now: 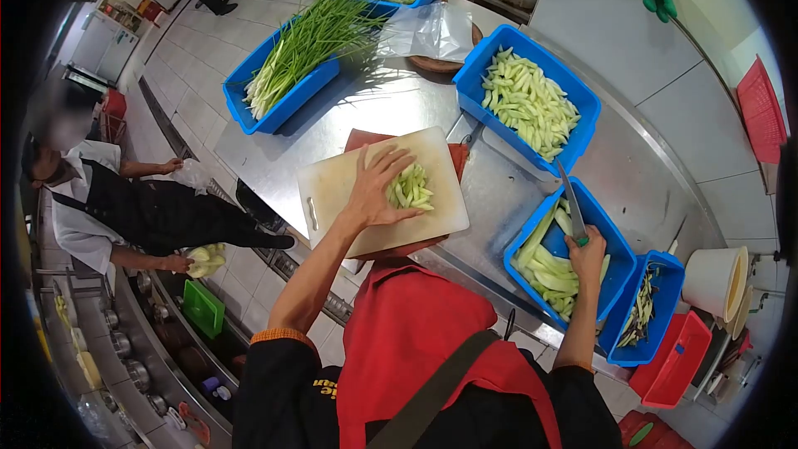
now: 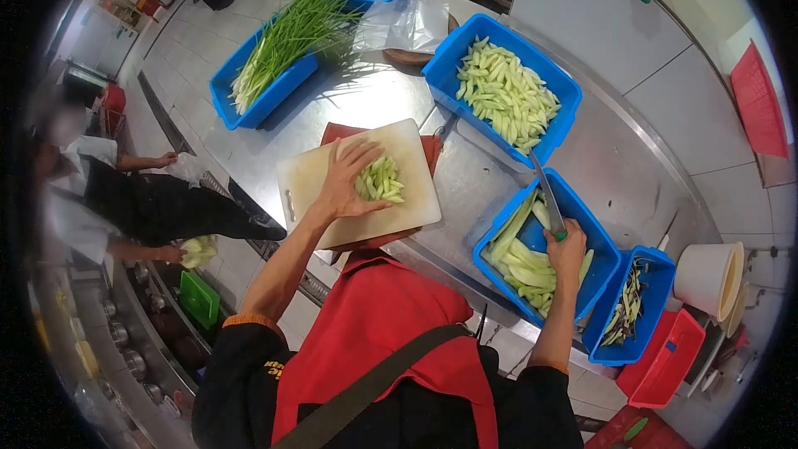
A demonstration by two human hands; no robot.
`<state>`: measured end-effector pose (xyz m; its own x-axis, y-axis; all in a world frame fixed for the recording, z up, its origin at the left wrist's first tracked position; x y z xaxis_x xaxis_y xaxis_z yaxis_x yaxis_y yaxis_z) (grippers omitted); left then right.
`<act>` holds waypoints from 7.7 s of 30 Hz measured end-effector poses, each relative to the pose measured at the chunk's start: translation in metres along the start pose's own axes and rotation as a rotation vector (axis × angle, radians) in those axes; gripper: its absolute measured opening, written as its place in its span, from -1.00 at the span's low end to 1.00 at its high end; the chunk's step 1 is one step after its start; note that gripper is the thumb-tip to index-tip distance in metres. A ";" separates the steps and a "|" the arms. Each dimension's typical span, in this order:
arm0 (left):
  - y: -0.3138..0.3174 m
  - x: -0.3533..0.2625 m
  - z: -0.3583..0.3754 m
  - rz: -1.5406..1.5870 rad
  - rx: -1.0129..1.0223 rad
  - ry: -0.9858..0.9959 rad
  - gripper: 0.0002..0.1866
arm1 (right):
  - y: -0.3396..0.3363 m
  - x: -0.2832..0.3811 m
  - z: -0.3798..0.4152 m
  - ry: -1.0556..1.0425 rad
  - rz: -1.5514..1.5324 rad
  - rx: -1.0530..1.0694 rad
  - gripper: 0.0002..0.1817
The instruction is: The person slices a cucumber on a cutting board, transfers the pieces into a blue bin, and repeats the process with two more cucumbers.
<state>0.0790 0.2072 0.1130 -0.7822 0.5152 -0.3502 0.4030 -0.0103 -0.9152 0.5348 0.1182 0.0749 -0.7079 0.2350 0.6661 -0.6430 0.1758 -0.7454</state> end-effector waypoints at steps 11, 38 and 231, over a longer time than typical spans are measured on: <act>0.004 0.016 0.012 0.146 -0.131 -0.106 0.04 | 0.006 -0.016 -0.003 0.108 -0.006 0.069 -0.56; 0.025 0.019 0.029 0.216 -0.174 -0.190 0.25 | -0.050 0.057 0.013 -0.177 0.001 0.034 -0.69; 0.013 -0.024 0.173 0.033 -0.306 -0.481 -0.86 | 0.143 0.251 0.111 -0.480 -0.185 0.761 -0.51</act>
<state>0.0211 0.0464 0.0746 -0.8666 0.0699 -0.4942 0.4937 0.2655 -0.8281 0.2323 0.0968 0.1384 -0.5101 -0.1866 0.8397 -0.6568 -0.5458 -0.5203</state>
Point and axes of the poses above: each hand's wrist, its own z-axis away from the middle knuckle, its own y-axis out of the palm, x = y × z, the point moved 7 cm from there along -z, towards the middle knuckle, and after that the axes turned 6 degrees about -z, right-handed, at the moved point
